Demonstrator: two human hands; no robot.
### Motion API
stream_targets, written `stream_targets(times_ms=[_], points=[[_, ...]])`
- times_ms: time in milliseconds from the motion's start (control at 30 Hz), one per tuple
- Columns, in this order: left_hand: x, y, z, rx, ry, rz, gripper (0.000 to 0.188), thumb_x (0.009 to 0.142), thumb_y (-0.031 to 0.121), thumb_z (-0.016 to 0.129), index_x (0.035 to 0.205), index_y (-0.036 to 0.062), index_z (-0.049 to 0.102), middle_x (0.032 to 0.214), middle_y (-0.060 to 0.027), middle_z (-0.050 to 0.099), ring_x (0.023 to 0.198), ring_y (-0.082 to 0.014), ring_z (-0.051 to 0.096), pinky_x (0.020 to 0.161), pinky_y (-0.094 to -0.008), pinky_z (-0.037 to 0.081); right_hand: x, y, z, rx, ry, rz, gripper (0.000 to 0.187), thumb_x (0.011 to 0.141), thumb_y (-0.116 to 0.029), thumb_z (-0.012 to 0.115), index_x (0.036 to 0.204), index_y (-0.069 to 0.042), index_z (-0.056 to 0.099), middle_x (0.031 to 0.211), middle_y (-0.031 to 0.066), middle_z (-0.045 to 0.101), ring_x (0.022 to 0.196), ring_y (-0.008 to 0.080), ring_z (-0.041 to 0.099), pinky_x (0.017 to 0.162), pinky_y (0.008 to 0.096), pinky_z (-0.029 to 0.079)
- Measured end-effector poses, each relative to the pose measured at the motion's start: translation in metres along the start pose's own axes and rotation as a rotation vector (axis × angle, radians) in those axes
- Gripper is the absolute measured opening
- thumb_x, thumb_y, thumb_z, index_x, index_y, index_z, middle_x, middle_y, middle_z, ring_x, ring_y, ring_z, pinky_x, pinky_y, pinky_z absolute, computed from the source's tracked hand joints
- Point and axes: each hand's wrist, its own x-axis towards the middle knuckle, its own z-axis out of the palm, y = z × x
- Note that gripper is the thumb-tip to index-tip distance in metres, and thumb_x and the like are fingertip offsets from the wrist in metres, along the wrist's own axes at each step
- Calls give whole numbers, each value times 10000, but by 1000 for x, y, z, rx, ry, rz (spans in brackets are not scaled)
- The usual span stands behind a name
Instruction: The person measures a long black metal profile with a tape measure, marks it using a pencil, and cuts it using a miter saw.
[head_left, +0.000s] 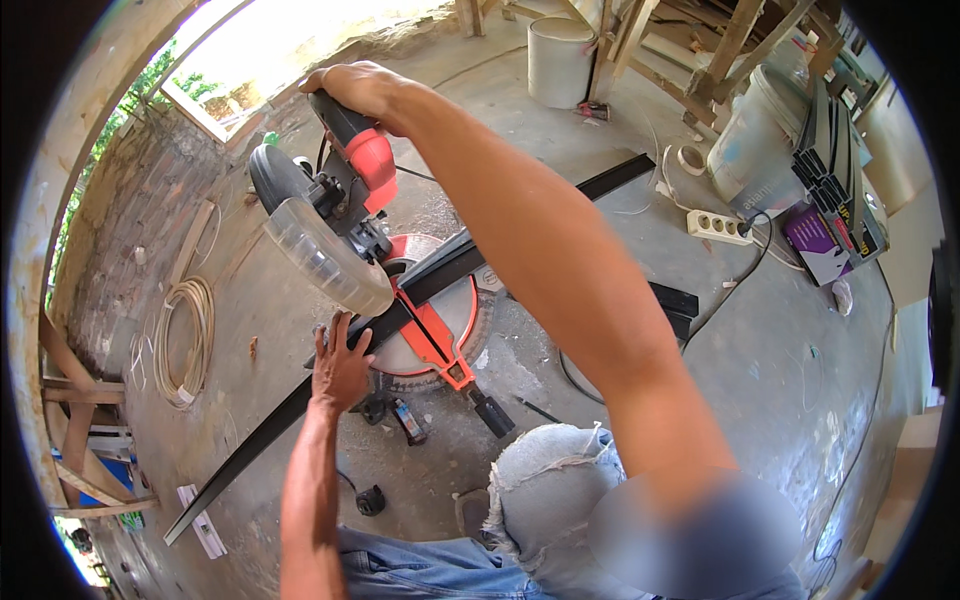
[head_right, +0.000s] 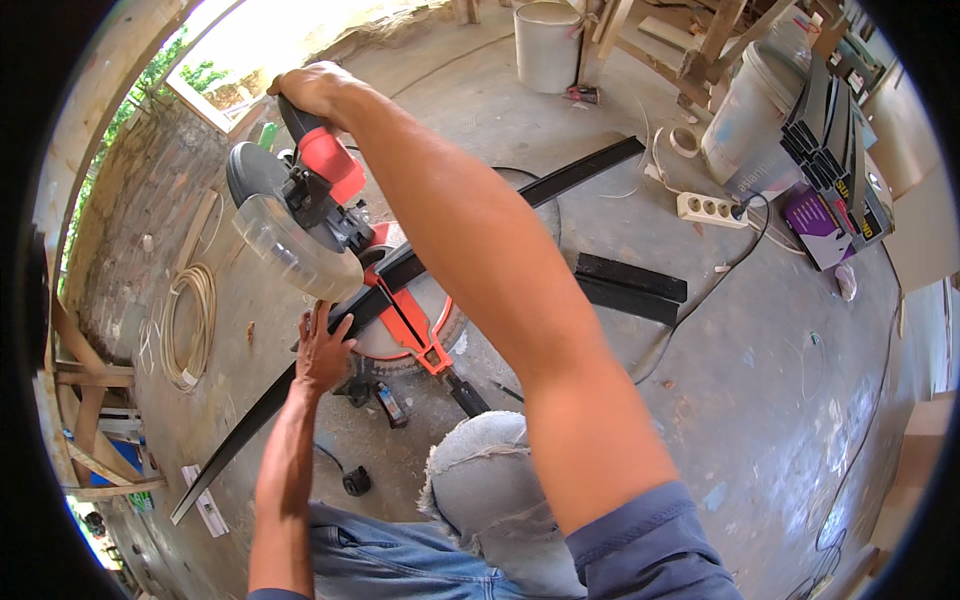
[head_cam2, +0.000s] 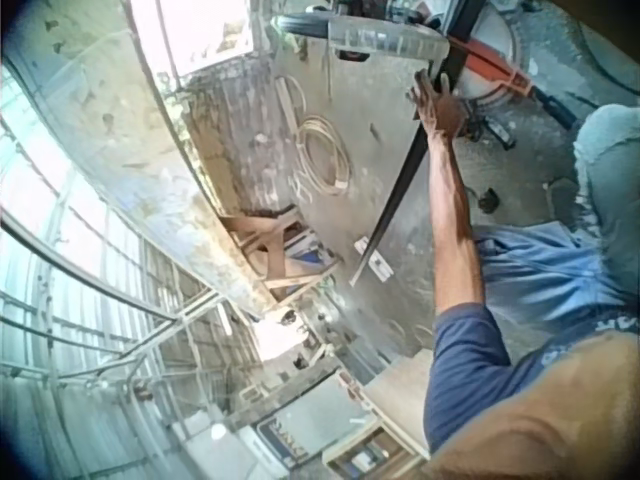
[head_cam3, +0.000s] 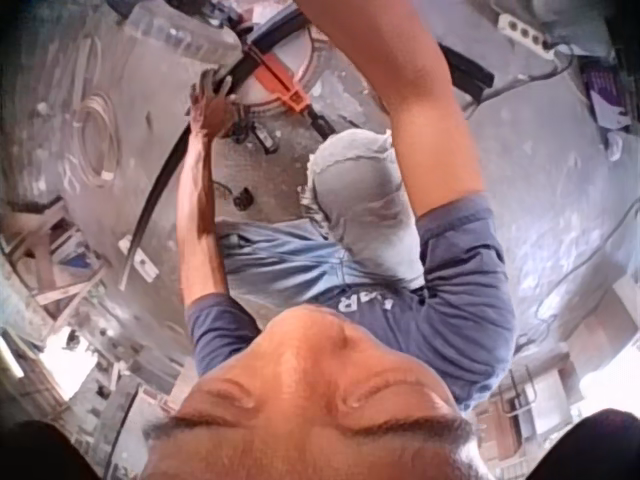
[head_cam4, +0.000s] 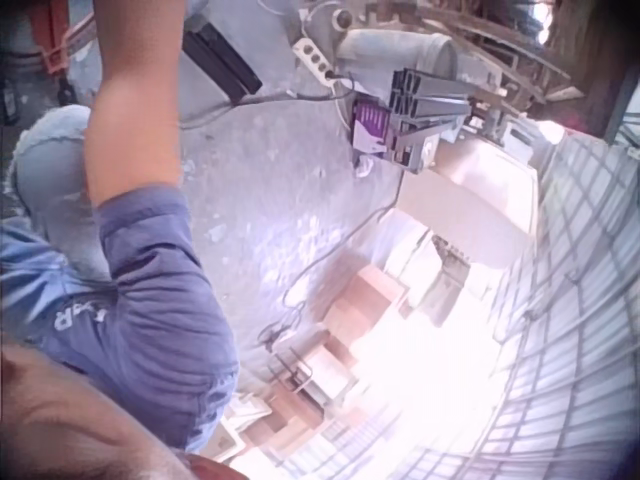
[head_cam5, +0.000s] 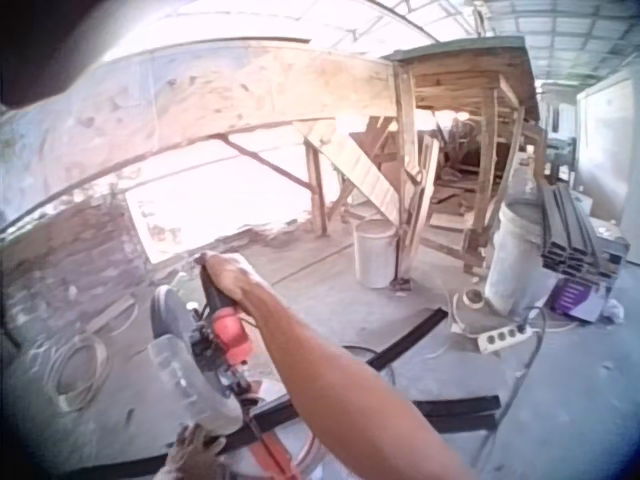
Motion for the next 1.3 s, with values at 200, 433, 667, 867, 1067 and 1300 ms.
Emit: stream_targets(times_ms=[200, 433, 667, 867, 1067, 1300], points=[[-48, -55, -37, 13, -63, 138, 414, 890, 239, 720, 1262, 76, 638, 1472, -214, 425, 1403, -375, 380, 1168, -496, 277, -26, 10, -15, -69, 13, -55, 567, 881, -526, 680, 987, 30, 716, 859, 151, 707, 663, 268, 709, 684, 378, 592], [-186, -101, 31, -19, 668, -1205, 430, 876, 300, 753, 1207, 48, 642, 1279, -187, 561, 1194, -369, 545, 1026, -496, 416, -86, 117, -45, 172, 548, -160, 211, 986, -178, 594, 925, 17, 649, 687, 8, 571, 580, 79, 536, 492, 241, 411], [-243, -157, 111, -1569, 955, -1983, 640, 877, 464, 750, 1309, 19, 590, 1232, -127, 673, 1092, -277, 678, 868, -451, 503, -137, 296, -103, 148, 834, 377, 320, 869, -337, 709, 901, -27, 636, 809, 59, 626, 611, 169, 589, 465, 329, 427], [-240, -183, 121, -1902, 1104, -1596, 156, 992, 241, 646, 979, 91, 690, 900, -42, 730, 844, -204, 691, 815, -407, 525, -117, 340, -114, 178, 818, 552, 409, 827, -437, 769, 954, -58, 686, 873, 46, 658, 700, 181, 625, 612, 362, 401], [-247, -169, 110, -1812, 1145, -1636, 154, 989, 232, 648, 980, 83, 684, 926, -51, 728, 832, -204, 673, 819, -389, 523, -111, 361, -132, 259, 781, 412, 212, 842, -324, 802, 813, -142, 697, 777, 8, 675, 680, 154, 621, 634, 344, 407], [-306, -126, 78, -1765, 1046, -1620, 176, 986, 270, 639, 1040, 104, 663, 987, -36, 696, 892, -208, 641, 835, -404, 489, -162, 328, -122, 443, 736, 216, 123, 940, -218, 720, 946, -111, 660, 855, -18, 669, 741, 114, 620, 646, 289, 484]])
